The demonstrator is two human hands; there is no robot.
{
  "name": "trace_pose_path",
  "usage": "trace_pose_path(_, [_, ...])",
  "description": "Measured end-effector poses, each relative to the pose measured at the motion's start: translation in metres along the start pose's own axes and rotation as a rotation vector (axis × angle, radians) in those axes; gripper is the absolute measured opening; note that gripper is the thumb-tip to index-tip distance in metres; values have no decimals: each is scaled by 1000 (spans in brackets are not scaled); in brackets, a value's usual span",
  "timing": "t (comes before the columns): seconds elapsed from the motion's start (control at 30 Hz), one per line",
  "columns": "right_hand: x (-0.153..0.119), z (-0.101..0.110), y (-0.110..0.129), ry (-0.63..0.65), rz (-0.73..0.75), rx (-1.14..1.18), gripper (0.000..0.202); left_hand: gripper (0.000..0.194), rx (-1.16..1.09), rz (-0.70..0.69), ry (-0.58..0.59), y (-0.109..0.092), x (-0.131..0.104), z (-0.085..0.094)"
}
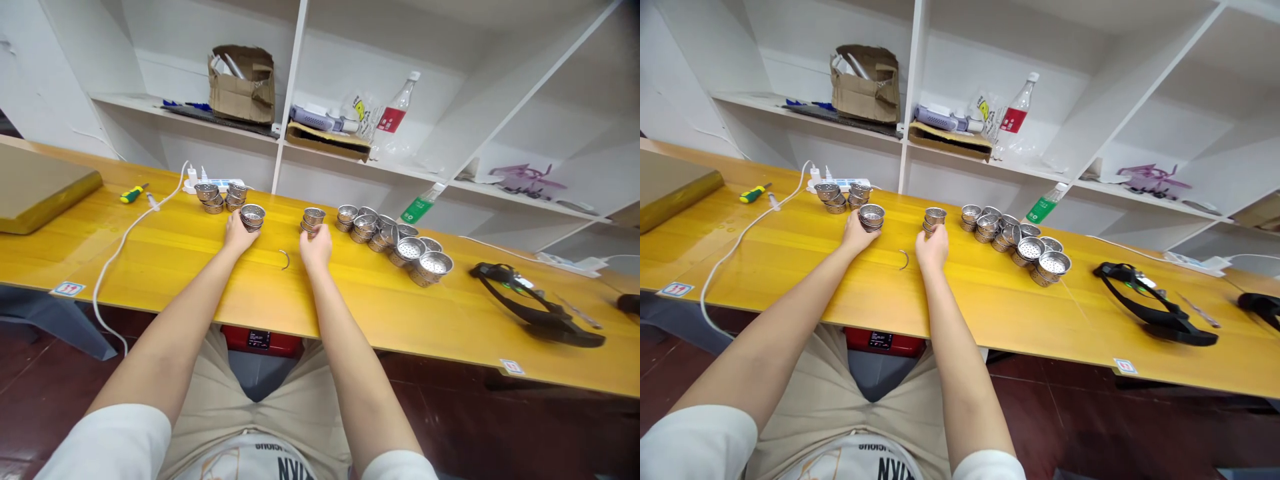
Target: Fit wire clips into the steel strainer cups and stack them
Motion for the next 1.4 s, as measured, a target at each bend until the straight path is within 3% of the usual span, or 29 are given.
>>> trace_pose_path(0.1, [19, 7, 1, -158, -56, 12, 69, 88, -41, 10, -5, -1, 7, -10])
trace_pose_path(0.2, [44, 3, -3, -102, -78, -4, 98, 99, -86, 27, -24, -1, 8, -20])
trace_pose_path(0.27, [58, -3, -7, -35, -64, -24, 104, 113, -94, 54, -39, -1, 6, -24])
trace_pose_path(0.37, [71, -14, -14, 48, -43, -42, 92, 129, -96, 70, -51, -4, 0, -24])
trace_pose_path(0.5, [73, -20, -17, 26, -41, -41, 68, 128, -44, 36, -78, -16, -8, -6])
trace_pose_path(0.6, [72, -16, -14, -10, -17, -41, 54, 111, -8, -85, -169, -31, -19, 16])
trace_pose_path(0.73, [66, -3, -4, -59, 39, 5, 47, 88, 34, -294, -203, -44, -30, 33])
trace_pose_path(0.9, [26, 6, 19, -85, 288, 26, 45, 36, -186, -385, -51, -42, -32, 25])
trace_pose_path(0.97, [1, 1, 26, -27, 404, 7, 44, 41, -371, -337, 33, -38, -31, 18])
trace_pose_path(1.07, [-34, -9, 32, 73, 557, 44, 41, 69, -662, -81, 129, -32, -28, 8])
trace_pose_path(1.17, [-54, -18, 31, 152, 637, 49, 39, 84, -913, 97, 259, -33, -28, 2])
trace_pose_path(1.27, [-58, -20, 28, 187, 665, 28, 35, 84, -1029, 126, 327, -38, -30, -2])
trace_pose_path(1.4, [-52, -17, 20, 200, 693, -38, 34, 75, -986, 145, 351, -39, -34, -7])
Point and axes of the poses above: each hand's wrist, its own x-axis towards the middle knuckle, its own z-axis out of the back of the hand, y = z × x, the point moved 2 cm from there along x, towards the middle knuckle, and after that the axes turned 10 degrees about -z, right-handed, at the moved point
